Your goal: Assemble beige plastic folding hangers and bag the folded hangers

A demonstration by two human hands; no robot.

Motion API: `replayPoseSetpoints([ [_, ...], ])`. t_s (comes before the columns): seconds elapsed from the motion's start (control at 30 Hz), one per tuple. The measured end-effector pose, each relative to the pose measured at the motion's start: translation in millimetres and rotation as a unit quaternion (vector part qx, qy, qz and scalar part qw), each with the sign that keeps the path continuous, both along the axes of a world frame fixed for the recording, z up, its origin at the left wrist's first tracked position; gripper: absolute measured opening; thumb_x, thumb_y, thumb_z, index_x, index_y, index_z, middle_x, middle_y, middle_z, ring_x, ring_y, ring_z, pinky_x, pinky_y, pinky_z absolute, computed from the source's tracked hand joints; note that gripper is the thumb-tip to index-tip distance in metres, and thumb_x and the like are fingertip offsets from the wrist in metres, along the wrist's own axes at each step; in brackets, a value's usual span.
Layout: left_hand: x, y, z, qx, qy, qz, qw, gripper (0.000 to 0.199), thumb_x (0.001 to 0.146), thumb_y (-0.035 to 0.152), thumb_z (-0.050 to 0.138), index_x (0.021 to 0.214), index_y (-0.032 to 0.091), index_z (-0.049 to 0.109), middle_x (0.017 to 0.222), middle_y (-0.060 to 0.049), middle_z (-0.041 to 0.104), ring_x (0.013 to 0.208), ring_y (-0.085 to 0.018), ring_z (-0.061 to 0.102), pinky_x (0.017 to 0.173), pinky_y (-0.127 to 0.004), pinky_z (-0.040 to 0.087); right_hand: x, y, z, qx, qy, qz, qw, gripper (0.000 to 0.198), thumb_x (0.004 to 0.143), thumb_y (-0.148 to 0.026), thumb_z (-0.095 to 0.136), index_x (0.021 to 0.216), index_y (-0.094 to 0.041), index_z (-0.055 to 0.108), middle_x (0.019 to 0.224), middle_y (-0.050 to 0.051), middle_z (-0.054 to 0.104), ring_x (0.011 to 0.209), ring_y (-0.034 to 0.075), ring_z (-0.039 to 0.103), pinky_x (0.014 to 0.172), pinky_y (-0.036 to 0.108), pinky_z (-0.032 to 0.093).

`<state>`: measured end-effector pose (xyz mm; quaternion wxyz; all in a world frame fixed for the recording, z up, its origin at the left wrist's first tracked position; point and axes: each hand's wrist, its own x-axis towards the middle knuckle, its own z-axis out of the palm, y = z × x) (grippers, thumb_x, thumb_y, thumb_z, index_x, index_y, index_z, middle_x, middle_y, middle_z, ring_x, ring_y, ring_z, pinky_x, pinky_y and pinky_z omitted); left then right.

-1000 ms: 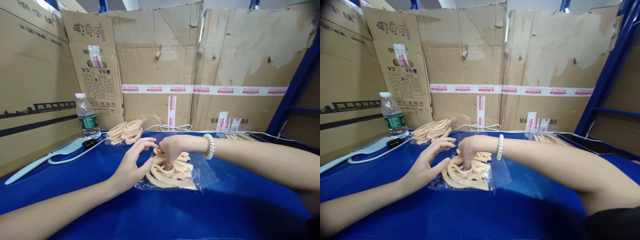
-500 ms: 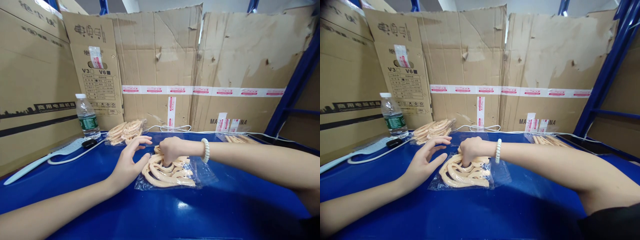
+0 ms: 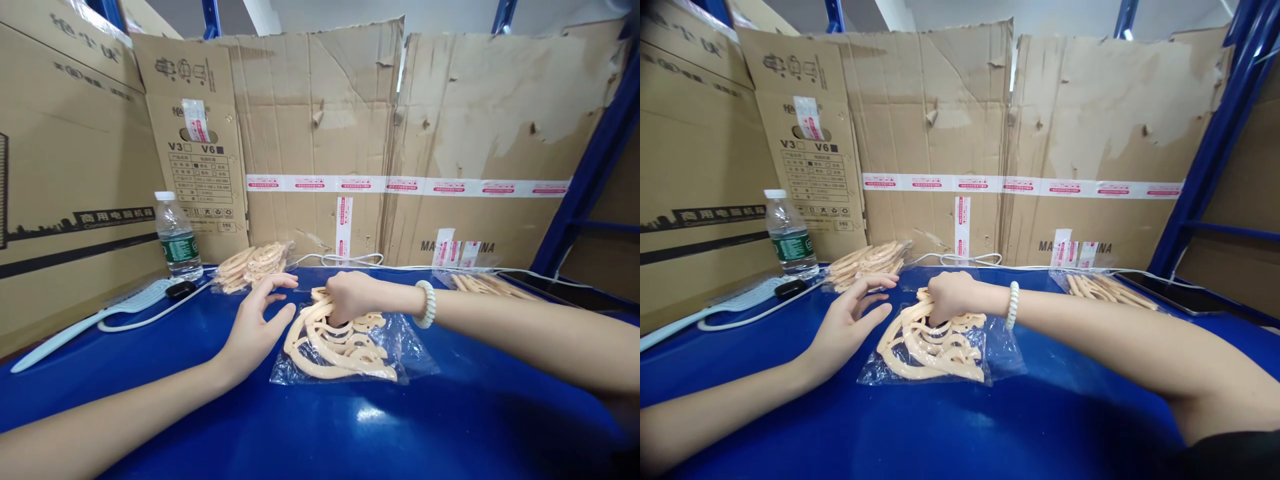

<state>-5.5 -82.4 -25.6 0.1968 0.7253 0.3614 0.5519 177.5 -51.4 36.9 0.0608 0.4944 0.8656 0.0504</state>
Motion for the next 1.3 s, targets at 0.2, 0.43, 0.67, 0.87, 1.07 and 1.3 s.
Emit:
replayPoseSetpoints([
  [0.2,-0.5,1.4,2.6,-0.024,-0.023,0.033,0.999,0.02,0.076,0.029,0.057,0.095,0.021,0.058,0.112,-0.007,0.061,0.116,-0.026,0.053,0.094,-0.04,0.045,12.1,0.0,6.3,0.065,0.037,0.011,0.997,0.032,0.068,-0.034,0.055,0.084,-0.012,0.071,0.072,0.013,0.067,0.061,0.02,0.06,0.048,0.028,0.035],
  [0.43,0.1,-0.7,7.4,-0.115,-0.048,0.043,0.991,0.028,0.08,0.044,0.055,0.094,0.02,0.059,0.096,-0.004,0.063,0.093,-0.023,0.059,0.079,-0.033,0.048,25.5,-5.4,17.8,0.09,0.079,0.001,0.993,0.026,0.073,-0.034,0.054,0.078,-0.013,0.068,0.065,0.009,0.062,0.052,0.013,0.049,0.047,0.028,0.03],
  [0.67,4.0,-5.1,11.8,-0.195,-0.081,-0.075,0.975,0.031,0.082,0.049,0.057,0.074,0.019,0.058,0.066,0.002,0.057,0.059,-0.015,0.055,0.057,-0.026,0.047,40.2,-2.2,27.3,0.106,0.117,-0.006,0.987,0.014,0.075,-0.024,0.056,0.073,-0.012,0.065,0.061,0.005,0.058,0.051,0.011,0.044,0.048,0.027,0.029],
  [0.87,4.6,-9.0,16.4,-0.189,-0.037,-0.072,0.979,0.028,0.074,0.045,0.064,0.063,0.019,0.058,0.058,0.002,0.059,0.049,-0.013,0.054,0.051,-0.026,0.047,59.7,1.1,34.9,0.114,0.155,-0.011,0.981,0.011,0.076,-0.02,0.055,0.071,-0.013,0.062,0.061,0.002,0.058,0.052,0.009,0.045,0.051,0.026,0.031],
  [1.07,1.9,3.7,8.6,-0.223,-0.043,-0.061,0.972,0.027,0.074,0.044,0.062,0.067,0.018,0.06,0.058,0.001,0.061,0.048,-0.013,0.056,0.049,-0.025,0.046,84.5,1.0,52.0,0.152,0.21,-0.047,0.965,0.013,0.076,-0.021,0.052,0.065,-0.016,0.054,0.058,0.0,0.055,0.054,0.01,0.048,0.05,0.024,0.033],
  [1.3,-1.4,11.6,8.9,-0.266,-0.052,-0.022,0.962,0.027,0.071,0.044,0.062,0.073,0.018,0.057,0.06,0.002,0.062,0.042,-0.012,0.056,0.044,-0.023,0.043,125.6,-8.3,83.2,0.176,0.297,-0.087,0.935,0.022,0.08,-0.029,0.047,0.062,-0.019,0.047,0.054,-0.001,0.051,0.047,0.01,0.045,0.047,0.025,0.033],
])
